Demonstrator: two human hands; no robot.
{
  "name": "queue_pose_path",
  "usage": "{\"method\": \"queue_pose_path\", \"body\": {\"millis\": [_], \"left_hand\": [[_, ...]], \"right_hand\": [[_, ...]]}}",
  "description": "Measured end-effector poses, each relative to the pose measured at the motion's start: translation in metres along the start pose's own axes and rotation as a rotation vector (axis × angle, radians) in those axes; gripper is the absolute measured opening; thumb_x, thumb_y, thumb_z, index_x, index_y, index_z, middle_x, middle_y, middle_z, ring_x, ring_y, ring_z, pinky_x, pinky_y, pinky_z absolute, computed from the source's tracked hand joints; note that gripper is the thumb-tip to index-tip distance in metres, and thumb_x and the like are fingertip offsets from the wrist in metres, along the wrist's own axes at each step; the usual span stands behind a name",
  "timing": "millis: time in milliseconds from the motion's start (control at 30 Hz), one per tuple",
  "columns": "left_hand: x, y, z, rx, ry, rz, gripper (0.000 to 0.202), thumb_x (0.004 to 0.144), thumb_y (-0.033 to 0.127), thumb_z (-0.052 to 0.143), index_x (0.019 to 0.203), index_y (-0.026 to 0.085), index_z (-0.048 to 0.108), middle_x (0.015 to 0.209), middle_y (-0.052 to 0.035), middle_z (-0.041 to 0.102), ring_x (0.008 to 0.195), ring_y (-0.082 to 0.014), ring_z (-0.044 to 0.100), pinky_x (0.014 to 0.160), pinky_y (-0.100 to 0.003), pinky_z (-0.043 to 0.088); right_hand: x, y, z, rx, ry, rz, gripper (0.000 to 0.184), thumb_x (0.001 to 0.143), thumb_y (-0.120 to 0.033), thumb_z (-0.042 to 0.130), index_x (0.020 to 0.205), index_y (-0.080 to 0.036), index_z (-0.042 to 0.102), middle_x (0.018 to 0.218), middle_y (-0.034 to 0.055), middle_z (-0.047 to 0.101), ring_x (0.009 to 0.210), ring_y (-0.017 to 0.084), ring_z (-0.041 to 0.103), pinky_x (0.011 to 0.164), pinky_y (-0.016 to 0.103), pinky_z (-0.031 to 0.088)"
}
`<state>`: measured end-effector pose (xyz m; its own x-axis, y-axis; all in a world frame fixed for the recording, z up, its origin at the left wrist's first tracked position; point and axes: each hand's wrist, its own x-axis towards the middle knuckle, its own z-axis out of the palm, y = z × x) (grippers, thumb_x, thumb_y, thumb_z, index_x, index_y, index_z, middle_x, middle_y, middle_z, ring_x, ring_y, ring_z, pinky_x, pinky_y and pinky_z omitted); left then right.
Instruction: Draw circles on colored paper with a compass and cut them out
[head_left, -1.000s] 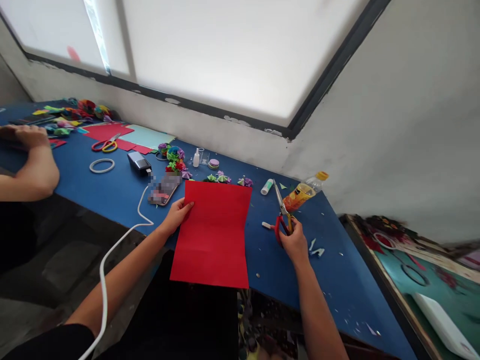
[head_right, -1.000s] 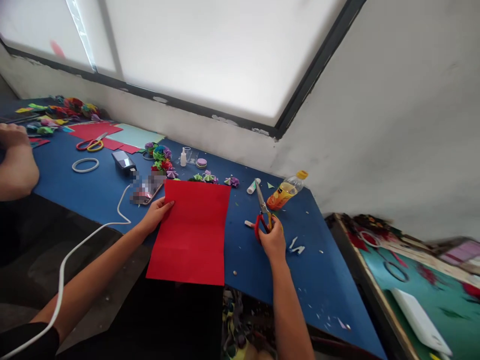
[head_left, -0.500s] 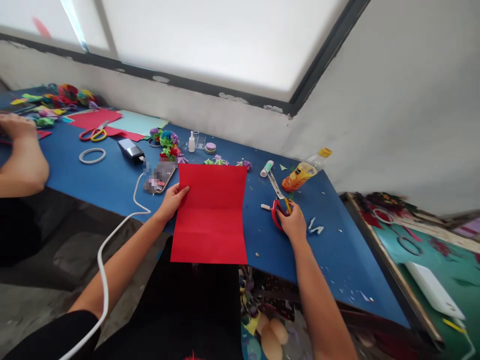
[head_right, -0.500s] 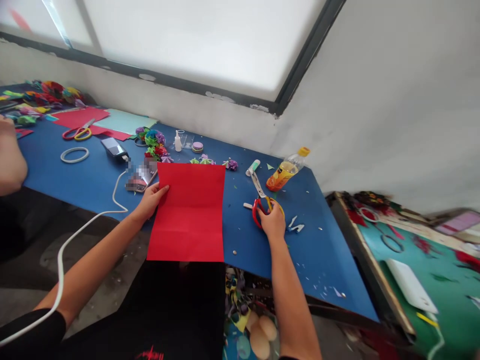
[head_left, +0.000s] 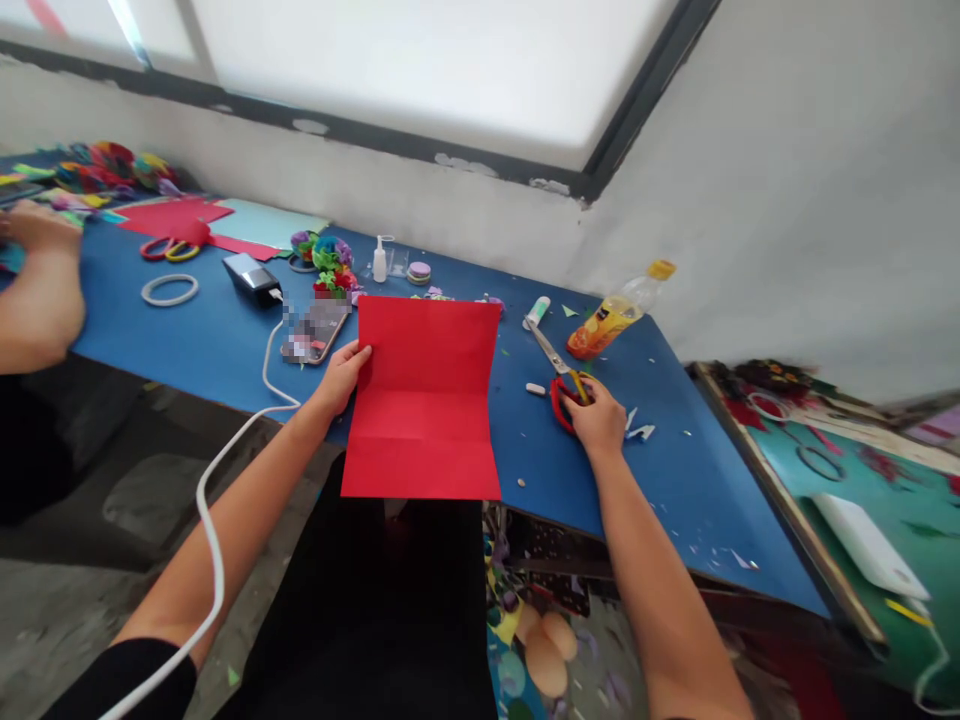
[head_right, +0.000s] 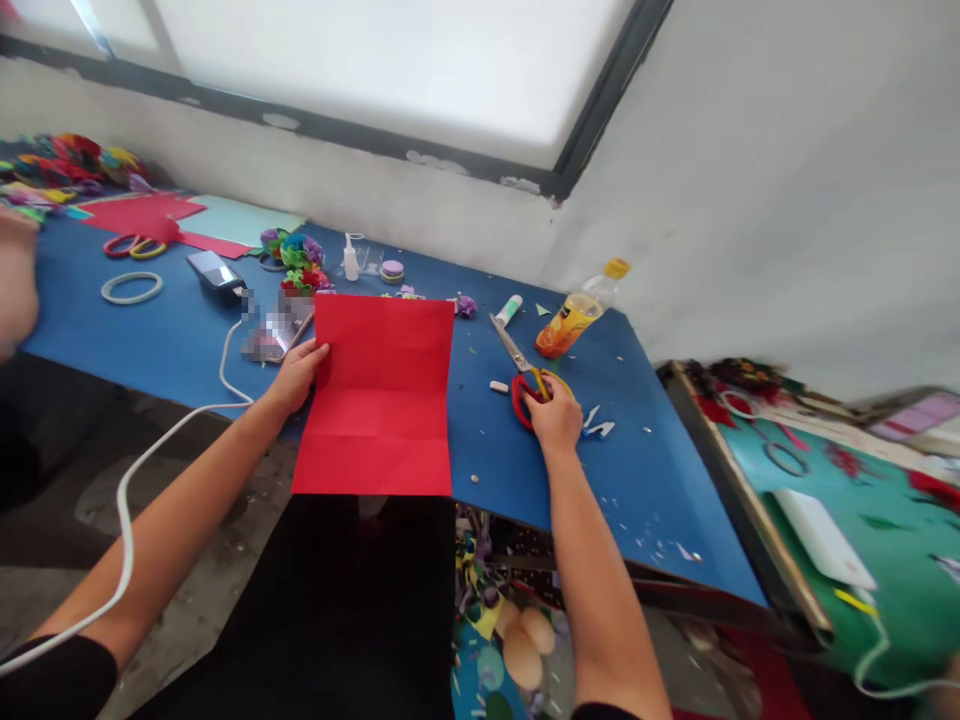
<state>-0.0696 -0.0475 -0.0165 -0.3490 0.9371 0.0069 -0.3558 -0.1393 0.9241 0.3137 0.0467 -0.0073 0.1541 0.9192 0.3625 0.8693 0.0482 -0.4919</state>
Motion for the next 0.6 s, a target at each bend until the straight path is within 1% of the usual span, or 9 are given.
{"method": "queue_pose_path", "body": {"millis": [100, 267, 400, 600], "left_hand": [[0.003, -0.0008, 0.0002, -0.024, 0.018, -0.008, 0.026, 0.072, 0.027, 0.062, 0.096, 0.017, 0.065, 0.09, -0.006, 0.074, 0.098, -0.0255, 0.069, 0.089, -0.039, 0.054], [0.0041, 0.0, 0.0029, -0.041, 0.033, 0.001, 0.024, 0.073, 0.023, 0.057, 0.094, 0.016, 0.066, 0.089, -0.0074, 0.075, 0.099, -0.0269, 0.069, 0.09, -0.041, 0.053], [0.0038, 0.0003, 0.003, -0.038, 0.035, 0.012, 0.023, 0.072, 0.023, 0.057, 0.092, 0.016, 0.066, 0.09, -0.0079, 0.075, 0.102, -0.0278, 0.067, 0.092, -0.042, 0.053], [0.0055, -0.0009, 0.001, -0.026, 0.033, 0.029, 0.024, 0.071, 0.022, 0.056, 0.093, 0.016, 0.066, 0.092, -0.0087, 0.074, 0.109, -0.0286, 0.065, 0.093, -0.044, 0.053]], "right_hand": [[0.002, 0.0023, 0.0016, 0.003, 0.0, 0.033, 0.051, 0.068, -0.042, 0.068, 0.111, -0.016, 0.067, 0.111, 0.0141, 0.07, 0.103, 0.034, 0.063, 0.091, 0.045, 0.047], [0.004, 0.0028, 0.0021, 0.003, -0.019, 0.007, 0.048, 0.067, -0.044, 0.068, 0.104, -0.013, 0.068, 0.109, 0.0176, 0.068, 0.105, 0.035, 0.06, 0.094, 0.047, 0.044], [0.0048, 0.0028, 0.002, 0.004, -0.039, -0.002, 0.047, 0.067, -0.044, 0.067, 0.102, -0.013, 0.068, 0.108, 0.0179, 0.067, 0.103, 0.035, 0.06, 0.094, 0.048, 0.044], [0.0054, 0.0024, 0.0019, 0.012, -0.048, -0.013, 0.042, 0.069, -0.041, 0.066, 0.102, -0.015, 0.066, 0.111, 0.0157, 0.062, 0.108, 0.032, 0.056, 0.097, 0.046, 0.041]]}}
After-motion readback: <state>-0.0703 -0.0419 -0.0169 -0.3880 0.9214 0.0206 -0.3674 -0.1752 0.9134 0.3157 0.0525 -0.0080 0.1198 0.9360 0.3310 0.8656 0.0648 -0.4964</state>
